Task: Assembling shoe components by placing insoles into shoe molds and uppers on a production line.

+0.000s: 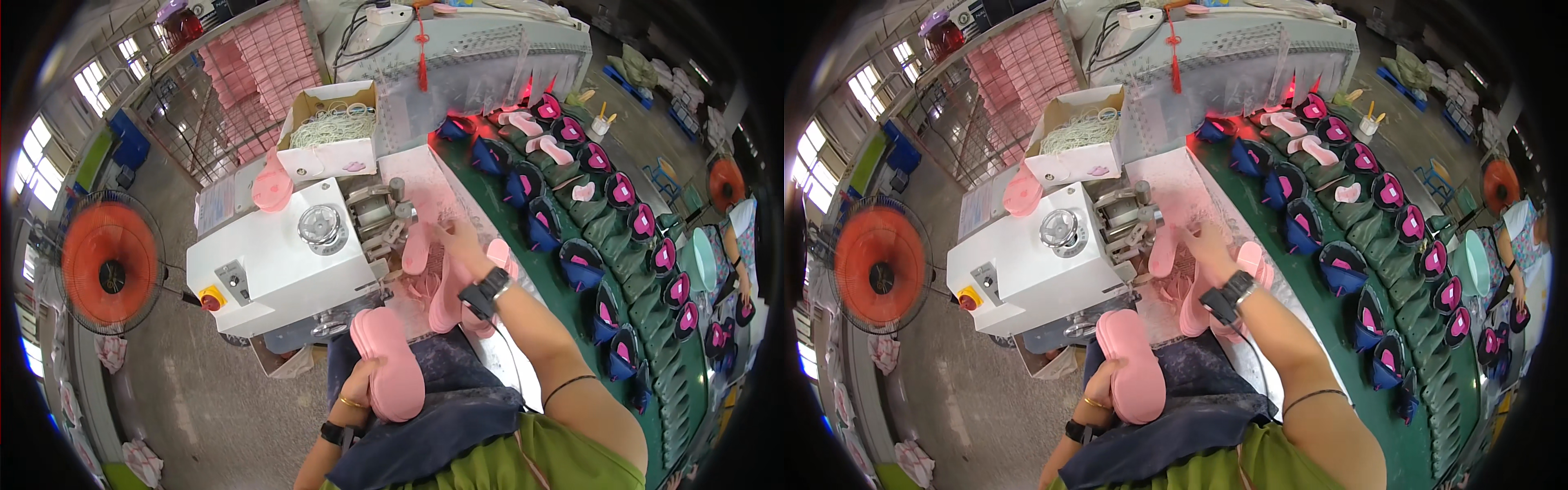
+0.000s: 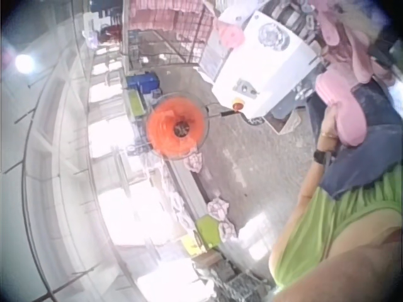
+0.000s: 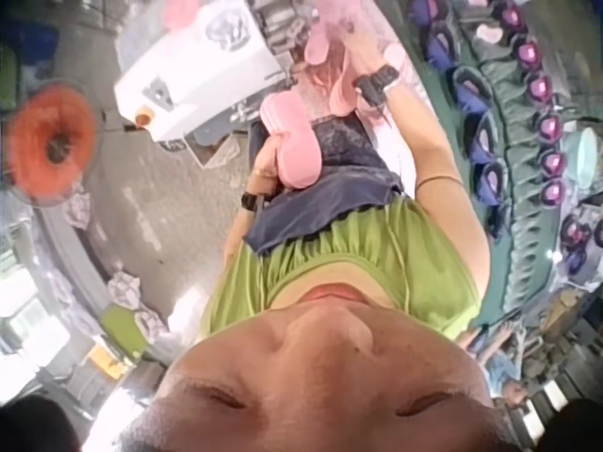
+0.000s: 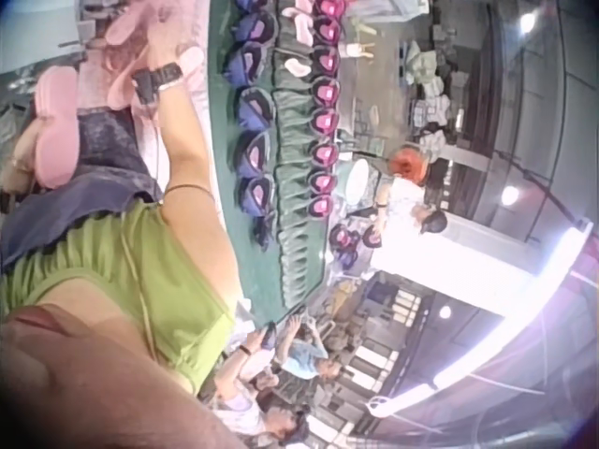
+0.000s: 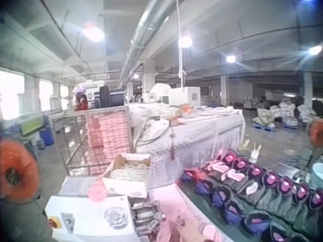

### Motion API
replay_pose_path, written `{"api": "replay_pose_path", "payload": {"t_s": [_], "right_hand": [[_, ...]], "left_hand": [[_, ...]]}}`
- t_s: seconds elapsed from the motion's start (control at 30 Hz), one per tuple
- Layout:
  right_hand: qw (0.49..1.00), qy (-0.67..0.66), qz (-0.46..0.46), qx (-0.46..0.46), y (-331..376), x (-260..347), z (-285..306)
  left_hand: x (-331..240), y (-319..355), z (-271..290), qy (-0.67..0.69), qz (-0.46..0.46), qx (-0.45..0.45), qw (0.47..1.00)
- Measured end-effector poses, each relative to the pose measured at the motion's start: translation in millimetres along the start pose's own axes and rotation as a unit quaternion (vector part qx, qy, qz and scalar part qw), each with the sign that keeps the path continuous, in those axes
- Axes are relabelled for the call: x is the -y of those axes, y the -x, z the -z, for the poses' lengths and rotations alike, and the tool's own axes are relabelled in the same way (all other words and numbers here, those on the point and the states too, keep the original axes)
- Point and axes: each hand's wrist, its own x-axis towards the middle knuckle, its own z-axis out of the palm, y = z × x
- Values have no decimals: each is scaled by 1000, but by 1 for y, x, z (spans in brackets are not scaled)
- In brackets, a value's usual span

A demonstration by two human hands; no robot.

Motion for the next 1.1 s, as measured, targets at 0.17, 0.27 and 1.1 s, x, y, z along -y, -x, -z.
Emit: {"api": "replay_pose_path", "payload": {"t_s": [0.17,0.27,1.1], "right_hand": [[980,-165,-108,-16,-28,14,-19],[947,-308,69,-57,-56,-47,-38],[957,-288,11,-39,5,-103,149]], "left_hand": [[-7,10,-21,2,6,74,997],[-4,8,-3,-35,7,65,997],[-1,-11,-41,-98,-6,-63,993]]}}
